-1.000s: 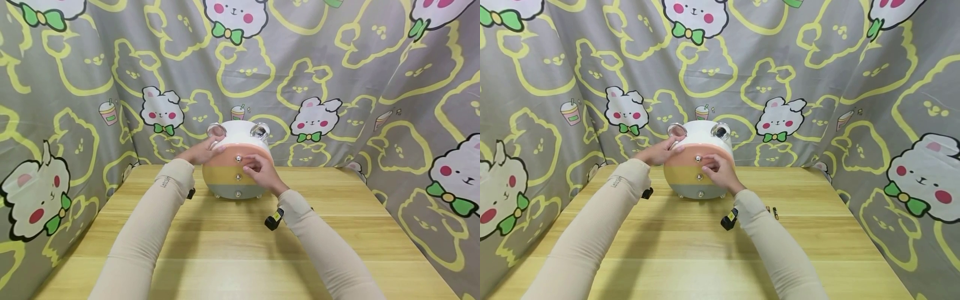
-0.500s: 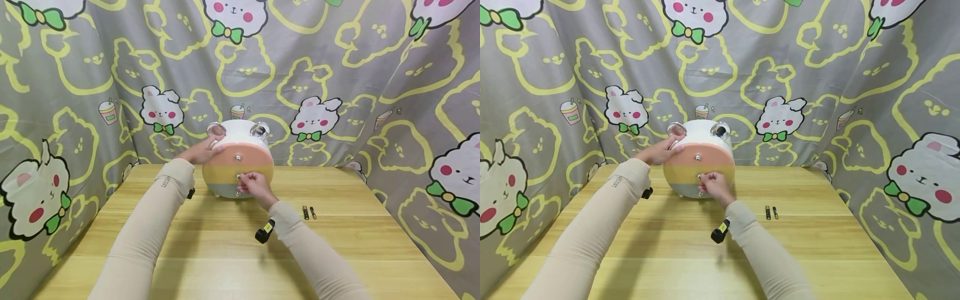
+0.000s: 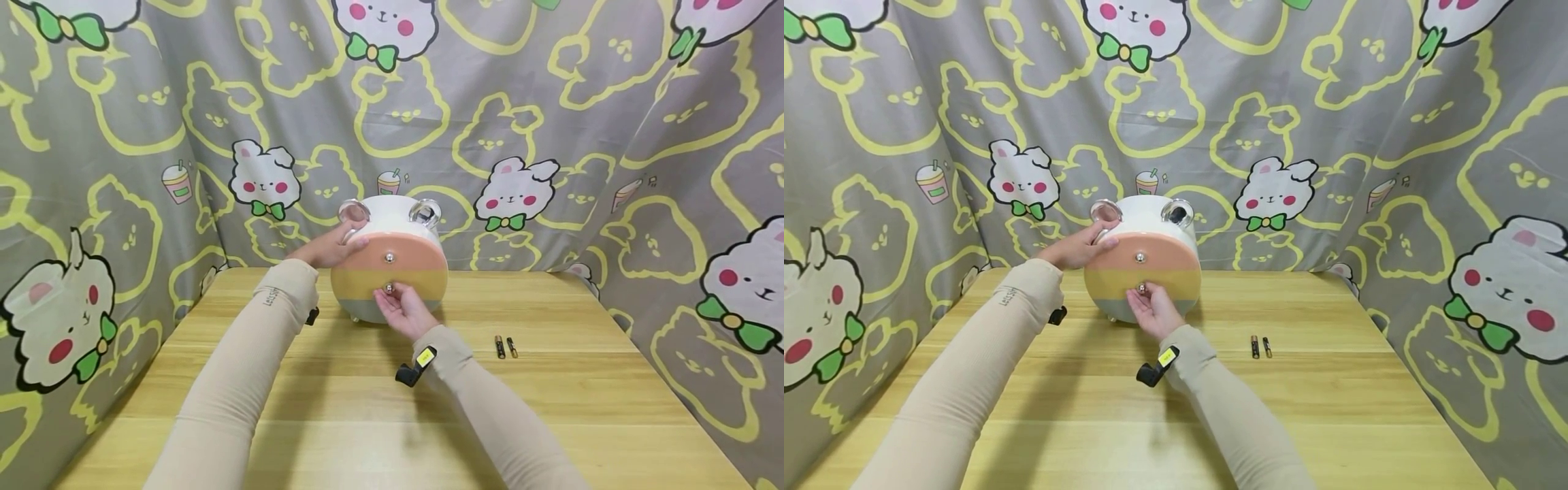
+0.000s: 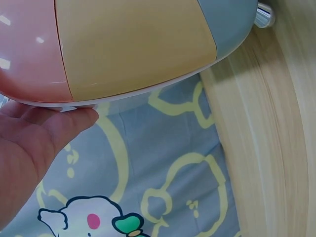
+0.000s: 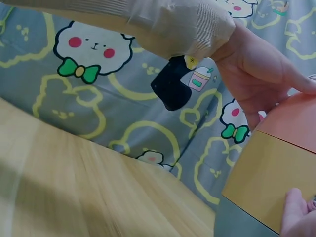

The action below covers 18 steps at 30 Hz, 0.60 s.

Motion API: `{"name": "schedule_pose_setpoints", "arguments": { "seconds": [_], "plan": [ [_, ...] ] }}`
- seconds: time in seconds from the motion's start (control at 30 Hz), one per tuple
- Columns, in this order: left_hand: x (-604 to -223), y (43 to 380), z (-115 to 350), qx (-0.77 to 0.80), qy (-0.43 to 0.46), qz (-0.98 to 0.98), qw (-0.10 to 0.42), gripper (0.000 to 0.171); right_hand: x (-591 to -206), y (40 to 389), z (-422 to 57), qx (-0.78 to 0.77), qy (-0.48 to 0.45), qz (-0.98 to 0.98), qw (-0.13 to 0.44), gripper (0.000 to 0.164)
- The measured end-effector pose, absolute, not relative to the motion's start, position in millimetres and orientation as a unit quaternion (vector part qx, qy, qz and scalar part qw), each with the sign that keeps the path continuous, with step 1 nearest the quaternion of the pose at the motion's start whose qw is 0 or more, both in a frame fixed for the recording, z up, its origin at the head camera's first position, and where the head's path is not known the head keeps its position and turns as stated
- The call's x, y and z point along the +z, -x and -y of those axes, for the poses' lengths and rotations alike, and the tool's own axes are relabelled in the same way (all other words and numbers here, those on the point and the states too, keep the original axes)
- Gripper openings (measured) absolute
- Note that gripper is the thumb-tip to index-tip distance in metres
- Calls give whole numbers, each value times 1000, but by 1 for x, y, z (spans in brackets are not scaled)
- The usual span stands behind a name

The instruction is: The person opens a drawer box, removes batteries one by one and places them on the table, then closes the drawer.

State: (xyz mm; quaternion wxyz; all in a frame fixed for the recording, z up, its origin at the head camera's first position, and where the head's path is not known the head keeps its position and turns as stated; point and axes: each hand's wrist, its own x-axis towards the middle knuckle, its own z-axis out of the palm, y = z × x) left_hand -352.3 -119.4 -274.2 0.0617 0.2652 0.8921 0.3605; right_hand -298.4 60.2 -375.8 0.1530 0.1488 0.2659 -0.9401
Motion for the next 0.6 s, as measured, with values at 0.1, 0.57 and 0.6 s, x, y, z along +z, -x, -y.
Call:
{"name": "schedule_pose_setpoints", "arguments": {
  "seconds": [0.1,0.57,0.6],
  "plan": [
    [-274,352,119,363,-267,-891,60,65,-375,297,-55,-943,-153,-263,139,12],
    [-274,350,120,358,-269,-892,64,67,-379,291,-33,-929,-193,-313,41,15],
    [-274,349,121,356,-269,-893,65,68,-379,290,-33,-929,-193,-314,42,15]
  ]
}}
